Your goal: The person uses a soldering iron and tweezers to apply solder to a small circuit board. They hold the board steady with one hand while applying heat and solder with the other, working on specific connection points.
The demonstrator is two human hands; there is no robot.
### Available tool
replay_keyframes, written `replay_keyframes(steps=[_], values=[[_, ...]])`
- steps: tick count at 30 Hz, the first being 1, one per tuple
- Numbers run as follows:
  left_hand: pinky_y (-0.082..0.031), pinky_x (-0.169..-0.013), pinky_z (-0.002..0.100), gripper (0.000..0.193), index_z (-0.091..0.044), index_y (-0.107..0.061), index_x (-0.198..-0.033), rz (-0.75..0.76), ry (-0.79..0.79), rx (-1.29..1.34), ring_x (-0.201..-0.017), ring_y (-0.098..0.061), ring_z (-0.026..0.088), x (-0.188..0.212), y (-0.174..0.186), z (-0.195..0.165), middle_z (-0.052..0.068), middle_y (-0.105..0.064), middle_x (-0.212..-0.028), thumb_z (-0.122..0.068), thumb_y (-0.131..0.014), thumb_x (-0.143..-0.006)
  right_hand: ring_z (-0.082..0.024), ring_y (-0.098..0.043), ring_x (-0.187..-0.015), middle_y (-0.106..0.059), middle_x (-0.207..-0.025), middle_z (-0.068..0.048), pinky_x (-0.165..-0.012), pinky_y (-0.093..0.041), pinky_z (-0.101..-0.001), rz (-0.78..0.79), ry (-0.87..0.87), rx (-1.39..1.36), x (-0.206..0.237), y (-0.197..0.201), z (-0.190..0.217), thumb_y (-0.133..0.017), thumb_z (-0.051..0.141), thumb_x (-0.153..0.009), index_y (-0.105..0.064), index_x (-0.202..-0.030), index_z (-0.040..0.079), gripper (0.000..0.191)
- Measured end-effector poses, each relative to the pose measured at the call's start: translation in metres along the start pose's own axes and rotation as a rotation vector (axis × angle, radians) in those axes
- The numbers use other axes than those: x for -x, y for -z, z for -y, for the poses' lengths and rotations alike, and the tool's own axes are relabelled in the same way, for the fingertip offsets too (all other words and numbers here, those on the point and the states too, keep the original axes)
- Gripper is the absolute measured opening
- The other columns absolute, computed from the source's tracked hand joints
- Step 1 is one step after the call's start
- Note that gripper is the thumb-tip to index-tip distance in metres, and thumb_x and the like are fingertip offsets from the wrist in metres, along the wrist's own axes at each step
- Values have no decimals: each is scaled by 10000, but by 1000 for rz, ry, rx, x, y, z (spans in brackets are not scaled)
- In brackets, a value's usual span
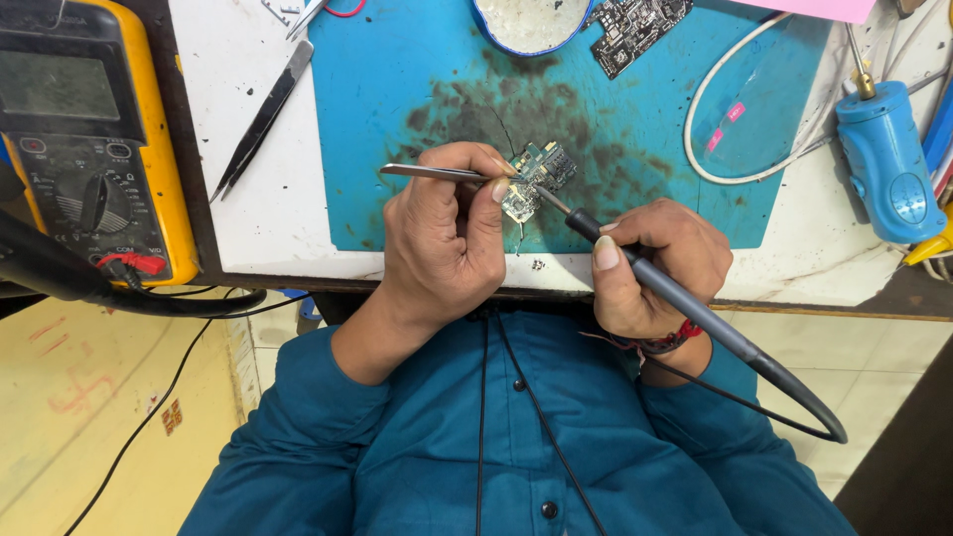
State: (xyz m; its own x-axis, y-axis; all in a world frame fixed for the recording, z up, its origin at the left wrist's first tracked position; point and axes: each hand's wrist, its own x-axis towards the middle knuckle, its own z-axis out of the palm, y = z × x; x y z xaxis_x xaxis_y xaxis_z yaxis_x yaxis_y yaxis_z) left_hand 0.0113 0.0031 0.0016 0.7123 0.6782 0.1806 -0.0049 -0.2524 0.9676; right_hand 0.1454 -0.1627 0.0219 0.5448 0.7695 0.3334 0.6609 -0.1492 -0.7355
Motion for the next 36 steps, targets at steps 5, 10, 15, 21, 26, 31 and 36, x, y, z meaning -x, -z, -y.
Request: replay_keyframes(steps=[5, 10, 15, 21, 26, 31, 36], values=[[-533, -606, 211, 184, -34, -537, -1204, -2, 5, 10, -702, -679, 82, 1, -1, 0, 75, -696, -1088, 44, -634, -1069, -187, -576, -584, -657, -840, -131, -557, -436, -286, -58, 6, -20, 3, -1, -2, -684, 128, -986, -621, -1007, 2, 142], [-531, -613, 211, 188, -33, -531, -1218, -6, 6, 28, -700, -672, 82, 1, -1, 0, 75, -694, -1042, 45, -628, -1077, -289, -695, -740, -699, -935, -165, -676, -550, -348, -109, 136, 11, 1, -5, -1, -729, 120, -1036, -630, -1158, -2, 199], [-529, -614, 215, 186, -34, -534, -1215, -5, 4, 22, -696, -667, 82, 1, -1, 0, 75, -694, -1038, 44, -629, -1074, -268, -717, -745, -699, -898, -160, -665, -547, -317, -103, 65, 110, 8, -6, 10, -834, 98, -988, -651, -1154, -11, 270], [-542, -630, 214, 187, -38, -531, -1219, -2, 1, 22, -714, -683, 82, 2, -1, 1, 63, -699, -1054, 35, -635, -1082, -256, -724, -703, -705, -844, -156, -630, -553, -305, -44, 39, 99, 12, -2, 11, -793, 68, -953, -676, -1025, -3, 155], [-545, -624, 213, 178, -36, -539, -1206, -6, 10, 16, -716, -689, 88, 1, -1, 0, 74, -700, -1054, 38, -633, -1074, -250, -715, -684, -699, -814, -147, -605, -542, -300, -26, 23, 87, 9, -3, 10, -795, 60, -932, -667, -979, -8, 152], [-536, -614, 215, 176, -36, -540, -1204, -12, 15, 17, -703, -682, 83, 1, -1, -1, 71, -703, -1083, 32, -638, -1073, -242, -719, -674, -707, -820, -149, -606, -545, -300, -21, 40, 97, 6, -4, 10, -799, 56, -930, -667, -975, -5, 152], [-540, -618, 216, 175, -37, -543, -1202, -9, 16, 11, -710, -683, 87, 1, 0, 0, 73, -699, -1081, 30, -638, -1072, -246, -713, -704, -708, -810, -144, -595, -540, -298, -28, 50, 91, 6, -5, 9, -800, 48, -918, -665, -960, -6, 151]])
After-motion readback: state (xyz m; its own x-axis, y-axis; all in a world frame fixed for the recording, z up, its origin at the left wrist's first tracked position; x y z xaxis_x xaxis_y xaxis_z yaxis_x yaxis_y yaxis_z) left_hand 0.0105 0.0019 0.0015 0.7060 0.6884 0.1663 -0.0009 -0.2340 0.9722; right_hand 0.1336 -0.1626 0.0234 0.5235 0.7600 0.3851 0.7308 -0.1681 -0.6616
